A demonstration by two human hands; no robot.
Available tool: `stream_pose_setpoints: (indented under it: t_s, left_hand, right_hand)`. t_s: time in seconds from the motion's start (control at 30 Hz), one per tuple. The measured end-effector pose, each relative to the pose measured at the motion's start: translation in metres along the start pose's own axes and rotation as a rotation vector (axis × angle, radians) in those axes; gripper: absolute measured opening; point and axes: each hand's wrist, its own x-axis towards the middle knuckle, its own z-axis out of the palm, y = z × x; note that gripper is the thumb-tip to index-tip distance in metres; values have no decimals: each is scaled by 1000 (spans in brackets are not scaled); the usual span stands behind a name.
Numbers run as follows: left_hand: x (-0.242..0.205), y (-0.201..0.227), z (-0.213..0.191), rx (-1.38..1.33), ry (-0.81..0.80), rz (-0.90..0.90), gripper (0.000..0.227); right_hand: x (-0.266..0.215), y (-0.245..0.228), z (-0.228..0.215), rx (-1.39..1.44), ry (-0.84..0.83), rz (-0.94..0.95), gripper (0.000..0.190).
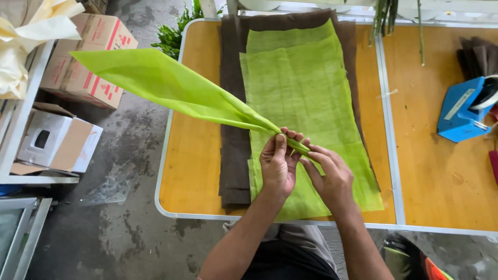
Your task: The person folds a sheet of green tissue paper around a flower stem on a wooden table, tucking the edges to form a cone shape. They secure the wrapped stem with a piece of tape and then place the finished bundle aside before picking up another sheet of paper.
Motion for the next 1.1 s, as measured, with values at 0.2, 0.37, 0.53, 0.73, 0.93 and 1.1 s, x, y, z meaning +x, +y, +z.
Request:
stream_pose_setpoints:
  t_s: [0.2, 0.37, 0.53, 0.73, 0.93, 1.1]
  left_hand:
    - [2, -4, 2, 30, -7, 17, 22]
    - [-2, -5, 9, 58, 3, 13, 22]
    - [-7, -10, 15, 83, -3, -7, 22]
    - [-8, -20, 20, 140, -34, 17, 20]
    - [-10, -35, 19, 242, -35, 141, 17]
    - [-12, -41, 15, 231, -14, 128, 18]
  right_hand:
    - [2, 8, 1, 170, 16, 278, 8]
    - [5, 6, -2, 238, 41, 355, 8]
    - [4, 11, -12, 335, 40, 429, 8]
    - [3, 19, -24, 264, -27, 433, 10]
    - [18, 9, -34, -112, -64, 77, 38]
    - [14, 16, -18, -70, -65, 50, 36]
